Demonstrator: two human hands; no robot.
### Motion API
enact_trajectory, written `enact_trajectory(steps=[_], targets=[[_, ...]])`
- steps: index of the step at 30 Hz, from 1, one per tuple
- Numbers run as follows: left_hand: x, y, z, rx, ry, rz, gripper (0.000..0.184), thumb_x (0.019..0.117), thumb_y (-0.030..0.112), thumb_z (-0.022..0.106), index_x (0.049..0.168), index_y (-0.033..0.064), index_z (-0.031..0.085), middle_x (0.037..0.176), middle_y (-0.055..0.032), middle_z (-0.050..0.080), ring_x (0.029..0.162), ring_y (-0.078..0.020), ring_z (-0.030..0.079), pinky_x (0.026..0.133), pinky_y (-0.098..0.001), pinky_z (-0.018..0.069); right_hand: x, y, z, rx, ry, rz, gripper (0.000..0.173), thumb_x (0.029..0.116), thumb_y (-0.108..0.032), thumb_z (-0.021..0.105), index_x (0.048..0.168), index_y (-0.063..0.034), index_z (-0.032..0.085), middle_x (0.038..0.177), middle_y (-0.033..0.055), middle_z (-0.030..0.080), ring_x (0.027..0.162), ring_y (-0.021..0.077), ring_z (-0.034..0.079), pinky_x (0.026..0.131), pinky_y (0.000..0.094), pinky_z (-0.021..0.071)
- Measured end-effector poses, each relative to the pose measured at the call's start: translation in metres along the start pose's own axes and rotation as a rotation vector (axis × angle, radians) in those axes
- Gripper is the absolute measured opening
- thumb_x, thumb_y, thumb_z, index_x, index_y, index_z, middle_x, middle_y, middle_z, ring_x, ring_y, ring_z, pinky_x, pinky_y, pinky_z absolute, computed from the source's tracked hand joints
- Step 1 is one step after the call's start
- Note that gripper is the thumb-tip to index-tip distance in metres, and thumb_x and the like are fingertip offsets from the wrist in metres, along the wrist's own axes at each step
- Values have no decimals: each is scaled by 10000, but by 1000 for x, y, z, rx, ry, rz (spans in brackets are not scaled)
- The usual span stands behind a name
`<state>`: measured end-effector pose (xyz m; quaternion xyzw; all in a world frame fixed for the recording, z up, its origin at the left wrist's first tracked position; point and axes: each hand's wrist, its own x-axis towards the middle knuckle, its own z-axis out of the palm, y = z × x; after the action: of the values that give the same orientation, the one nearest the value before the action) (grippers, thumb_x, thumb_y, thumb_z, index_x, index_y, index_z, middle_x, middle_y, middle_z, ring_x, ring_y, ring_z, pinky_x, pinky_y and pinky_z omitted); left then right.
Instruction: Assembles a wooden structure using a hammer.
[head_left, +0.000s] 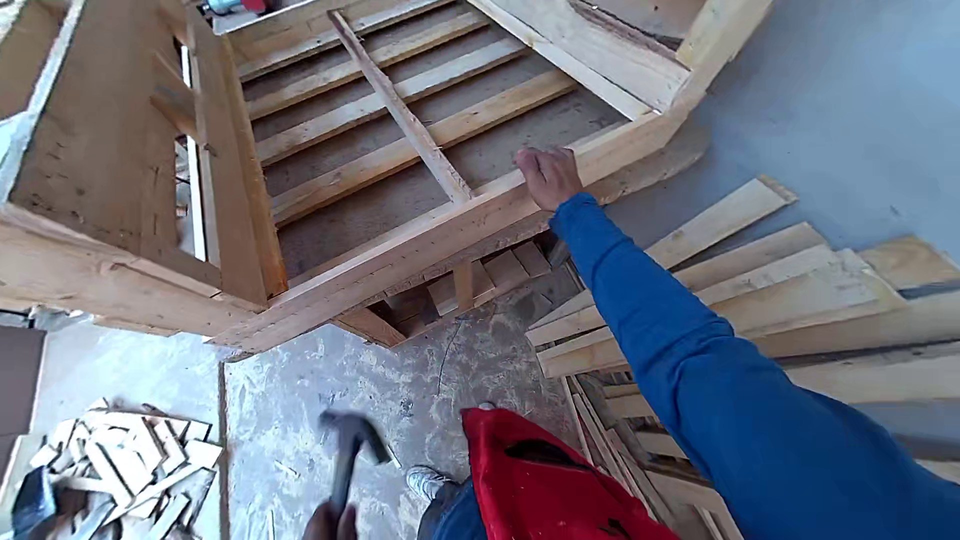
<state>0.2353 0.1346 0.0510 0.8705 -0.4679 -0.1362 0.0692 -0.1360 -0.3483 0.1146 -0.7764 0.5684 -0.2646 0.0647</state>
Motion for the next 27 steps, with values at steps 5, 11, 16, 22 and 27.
enact_trajectory(steps=[5, 11, 16, 22, 27], targets=[[85, 181, -22, 153, 91, 1228, 460, 1020, 501, 558, 1172, 90, 696, 864, -99, 714, 736, -263, 726, 586, -425, 597, 5, 15, -19, 80, -185, -90, 732, 1079, -531, 102, 1345, -147, 666, 1305, 102, 702, 1289, 279, 611, 1187, 559, 293], [173, 290, -64, 509, -142, 1251, 331, 1050, 326, 549, 1129, 38, 690, 920, -192, 712, 781, -379, 729, 646, -575, 595, 9, 26, -22, 136, -262, -102, 696, 1078, -550, 115, 1402, -211, 629, 1344, 60, 683, 1329, 255, 576, 1215, 596, 211], [163, 299, -54, 501, -55, 1035, 456, 1035, 421, 547, 1074, -19, 660, 870, -228, 688, 687, -431, 703, 574, -613, 568, 8, 27, -12, 136, -184, -155, 642, 1090, -529, 176, 1332, -199, 671, 1135, 72, 746, 1155, 260, 651, 1168, 542, 277], [197, 311, -75, 644, -137, 1049, 457, 1057, 438, 510, 1056, 4, 654, 845, -235, 693, 746, -460, 707, 604, -649, 546, 10, 32, -12, 120, -159, -197, 604, 1093, -516, 205, 1217, -180, 691, 968, 52, 726, 1024, 237, 652, 1116, 496, 311], [164, 304, -49, 488, -46, 1273, 443, 1012, 447, 532, 978, 26, 667, 754, -134, 648, 600, -328, 684, 489, -508, 562, 11, 31, -8, 149, -132, -199, 593, 1090, -520, 216, 1156, -177, 695, 916, 36, 712, 998, 221, 645, 1109, 502, 302]])
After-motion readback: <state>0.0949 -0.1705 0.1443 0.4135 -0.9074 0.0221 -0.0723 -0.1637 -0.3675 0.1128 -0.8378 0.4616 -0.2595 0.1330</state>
